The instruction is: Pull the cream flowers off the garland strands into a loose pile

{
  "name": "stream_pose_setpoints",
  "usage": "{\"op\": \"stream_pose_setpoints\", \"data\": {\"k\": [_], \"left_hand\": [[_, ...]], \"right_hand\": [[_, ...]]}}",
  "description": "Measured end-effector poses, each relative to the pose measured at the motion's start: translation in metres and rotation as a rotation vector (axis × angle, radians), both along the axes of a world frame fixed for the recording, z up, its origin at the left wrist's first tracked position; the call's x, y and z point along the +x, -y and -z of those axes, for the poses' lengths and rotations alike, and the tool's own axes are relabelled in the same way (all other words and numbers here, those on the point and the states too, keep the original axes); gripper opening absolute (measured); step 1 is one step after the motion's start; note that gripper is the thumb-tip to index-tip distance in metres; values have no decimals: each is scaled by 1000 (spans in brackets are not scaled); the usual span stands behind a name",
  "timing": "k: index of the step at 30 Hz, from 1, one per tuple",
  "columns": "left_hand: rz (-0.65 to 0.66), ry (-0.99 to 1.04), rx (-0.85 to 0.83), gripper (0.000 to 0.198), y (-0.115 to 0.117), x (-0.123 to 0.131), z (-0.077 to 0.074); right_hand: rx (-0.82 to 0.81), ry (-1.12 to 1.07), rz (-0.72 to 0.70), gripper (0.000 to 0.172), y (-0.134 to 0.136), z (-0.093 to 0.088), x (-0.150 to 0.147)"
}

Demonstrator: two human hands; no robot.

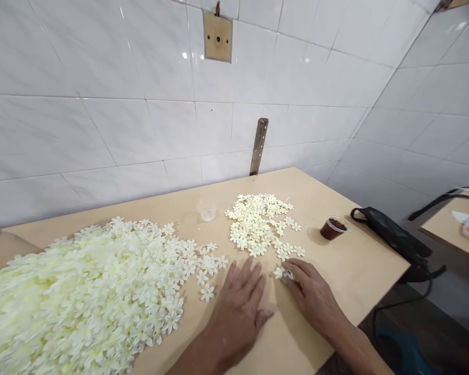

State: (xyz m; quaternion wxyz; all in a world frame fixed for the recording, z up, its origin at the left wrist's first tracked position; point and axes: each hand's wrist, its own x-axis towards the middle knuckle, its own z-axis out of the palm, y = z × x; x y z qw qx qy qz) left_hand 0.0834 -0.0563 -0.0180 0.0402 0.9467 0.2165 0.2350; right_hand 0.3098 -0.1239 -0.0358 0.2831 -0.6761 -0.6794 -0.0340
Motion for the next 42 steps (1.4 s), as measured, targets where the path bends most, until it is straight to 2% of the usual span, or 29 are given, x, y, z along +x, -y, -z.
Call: {"op": "stream_pose_setpoints", "data": {"k": [5,8,11,14,16,19,21,23,26,31,34,36,39,42], "left_hand": [[-242,-98,108,50,-36,-22,10],[-384,-100,111,50,-43,-33,9],[-438,-76,54,52,-41,-22,1],[-365,-26,-55,68,-45,18,-9],[-337,-26,-152,75,-53,50,-10],[-418,-46,-229,77,-66,85,-4],[-397,-20,-196,67,-70,94,3],[-343,22,-151,54,-71,94,10],[-276,83,-138,37,-72,91,19],[-201,136,-167,40,-78,100,19],[-227,130,-144,46,-75,103,7],[-252,150,-133,49,-67,98,-4],[-169,163,-143,39,-46,79,-16],[-103,135,-178,29,-21,53,-19]], "right_hand": [[-39,0,-53,22,-41,-10,11],[-129,-28,-74,23,-53,-24,18],[-155,-89,-12,28,-49,-38,28],[-120,-96,158,31,-34,-45,41],[-161,-65,255,32,-21,-44,50],[-282,-52,309,37,-6,-36,62],[-325,-48,312,42,-5,-30,66],[-330,-22,300,43,-13,-27,65],[-338,9,246,32,-37,-28,55],[-242,-94,155,24,-67,-32,35],[-206,-200,153,28,-58,-32,41],[-200,-187,223,29,-43,-32,48],[-324,-125,200,25,-16,-33,55],[-417,-126,134,31,-1,-35,50]]}}
